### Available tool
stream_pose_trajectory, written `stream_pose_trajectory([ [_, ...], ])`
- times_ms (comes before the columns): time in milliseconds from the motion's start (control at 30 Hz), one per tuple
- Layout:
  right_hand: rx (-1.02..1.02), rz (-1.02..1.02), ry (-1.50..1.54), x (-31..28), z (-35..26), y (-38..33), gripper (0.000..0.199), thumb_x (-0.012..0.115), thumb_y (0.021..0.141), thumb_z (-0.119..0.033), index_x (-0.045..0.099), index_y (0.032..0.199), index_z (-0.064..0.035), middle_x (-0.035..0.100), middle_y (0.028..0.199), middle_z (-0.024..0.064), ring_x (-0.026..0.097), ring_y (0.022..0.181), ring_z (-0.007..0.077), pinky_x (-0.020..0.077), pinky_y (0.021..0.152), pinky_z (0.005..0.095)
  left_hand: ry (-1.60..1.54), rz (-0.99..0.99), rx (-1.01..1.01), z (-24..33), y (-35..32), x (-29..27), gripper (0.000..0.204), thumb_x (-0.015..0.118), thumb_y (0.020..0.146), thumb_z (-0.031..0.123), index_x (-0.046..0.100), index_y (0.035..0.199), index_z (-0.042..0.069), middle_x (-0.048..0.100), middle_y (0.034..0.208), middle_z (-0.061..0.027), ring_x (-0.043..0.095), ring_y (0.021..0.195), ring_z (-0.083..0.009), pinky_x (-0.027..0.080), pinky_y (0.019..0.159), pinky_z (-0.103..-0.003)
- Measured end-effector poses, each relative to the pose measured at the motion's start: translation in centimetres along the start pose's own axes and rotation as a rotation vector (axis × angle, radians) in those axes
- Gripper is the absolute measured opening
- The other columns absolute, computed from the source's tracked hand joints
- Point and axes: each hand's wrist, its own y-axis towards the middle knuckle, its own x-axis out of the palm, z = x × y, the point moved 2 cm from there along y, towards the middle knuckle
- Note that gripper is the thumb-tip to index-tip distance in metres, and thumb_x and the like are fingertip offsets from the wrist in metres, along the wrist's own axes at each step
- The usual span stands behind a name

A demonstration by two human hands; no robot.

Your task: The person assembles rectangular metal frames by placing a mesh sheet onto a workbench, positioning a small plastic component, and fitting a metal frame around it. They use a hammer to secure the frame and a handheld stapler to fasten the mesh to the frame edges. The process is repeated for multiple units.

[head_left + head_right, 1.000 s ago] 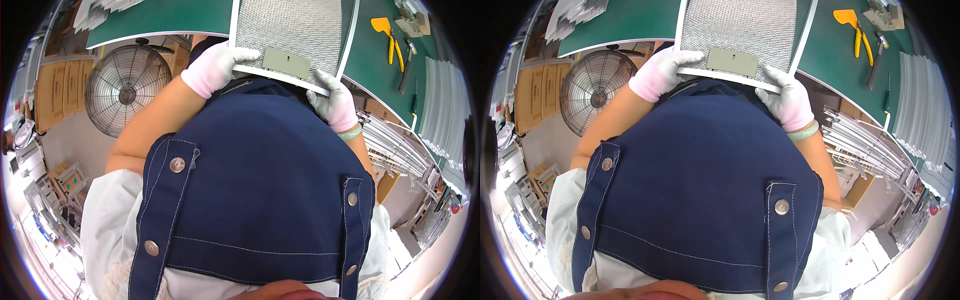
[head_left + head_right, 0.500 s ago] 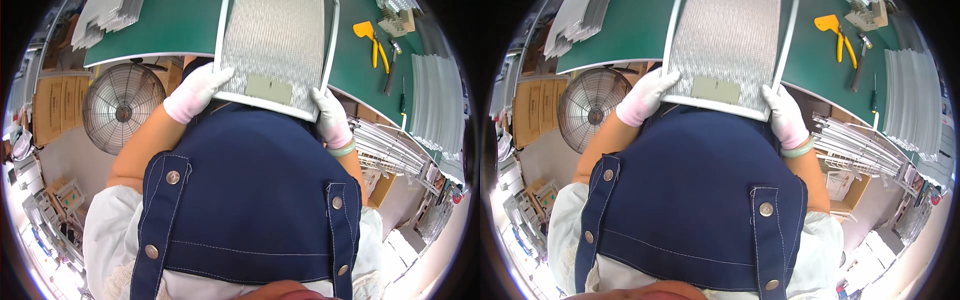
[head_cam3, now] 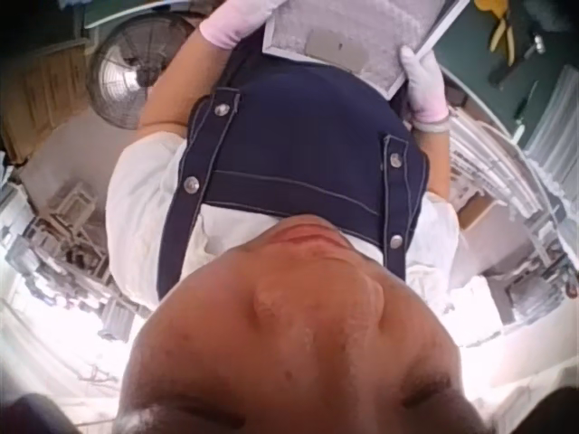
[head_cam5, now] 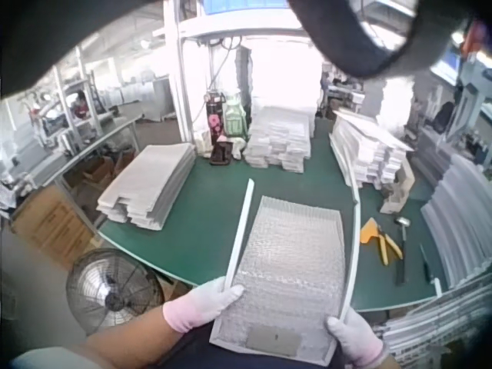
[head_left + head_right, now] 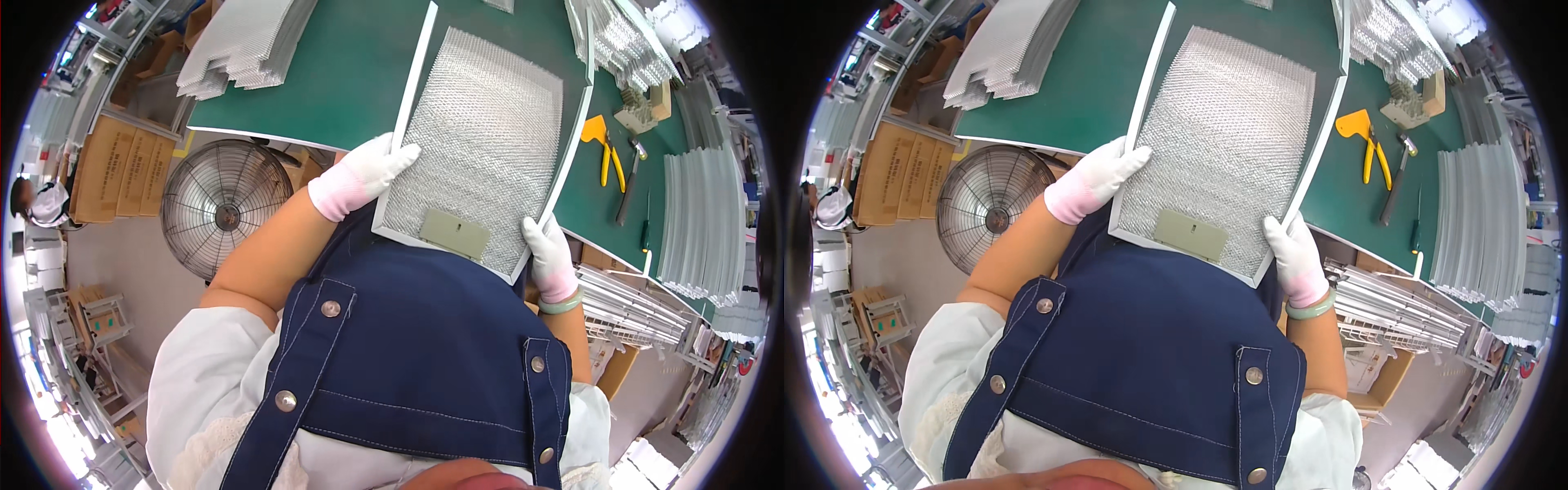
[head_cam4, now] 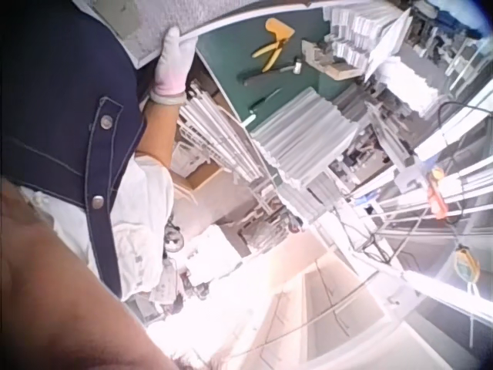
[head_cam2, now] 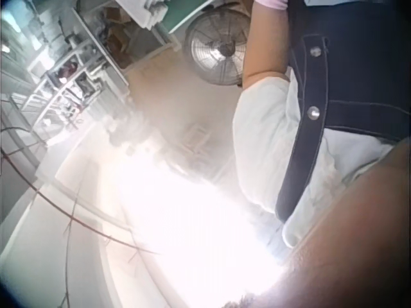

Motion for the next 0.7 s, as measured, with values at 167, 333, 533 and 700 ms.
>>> stream_pose_trajectory([
  [167,-0.036,-0.03,-0.093,0.0,-1.1,0.2,0.054,0.058,0.099,-0.017,0.038,0.143,0.0049,0.052,0.137,0.0105,0.05,0.123,0.0181,0.0367,0.109,0.0348,0.105,-0.063,0.045,0.4,1.5,-0.6,0.049,0.052,0.104,0.031,0.048,0.135,-0.007,0.059,0.127,-0.0097,0.055,0.114,-0.0145,0.043,0.102,-0.03],
  [333,-0.023,-0.066,-0.091,-0.3,-1.3,-0.2,0.061,0.063,0.096,-0.021,0.036,0.144,0.0044,0.051,0.139,0.0105,0.048,0.125,0.0184,0.0353,0.11,0.0348,-0.136,-0.17,0.081,0.3,3.1,-1.4,0.048,0.054,0.102,0.03,0.049,0.135,-0.005,0.059,0.127,-0.01,0.057,0.113,-0.0158,0.045,0.101,-0.032],
  [533,-0.074,-0.073,-0.116,-0.5,-1.8,-0.3,0.066,0.066,0.094,-0.022,0.034,0.146,0.0042,0.05,0.141,0.0103,0.047,0.128,0.0188,0.0336,0.111,0.0349,-0.187,-0.145,0.197,0.4,4.8,-0.9,0.047,0.055,0.102,0.03,0.05,0.134,-0.005,0.061,0.124,-0.0089,0.057,0.112,-0.0156,0.045,0.1,-0.032],
  [700,-0.128,0.082,-0.247,-0.6,-1.9,0.0,0.048,0.058,0.099,-0.023,0.044,0.138,0.0028,0.057,0.127,0.0077,0.051,0.116,0.0156,0.0391,0.104,0.033,0.059,-0.1,0.12,1.4,4.0,-0.8,0.045,0.054,0.103,0.029,0.051,0.134,-0.003,0.061,0.124,-0.0077,0.057,0.111,-0.0145,0.044,0.101,-0.031],
])
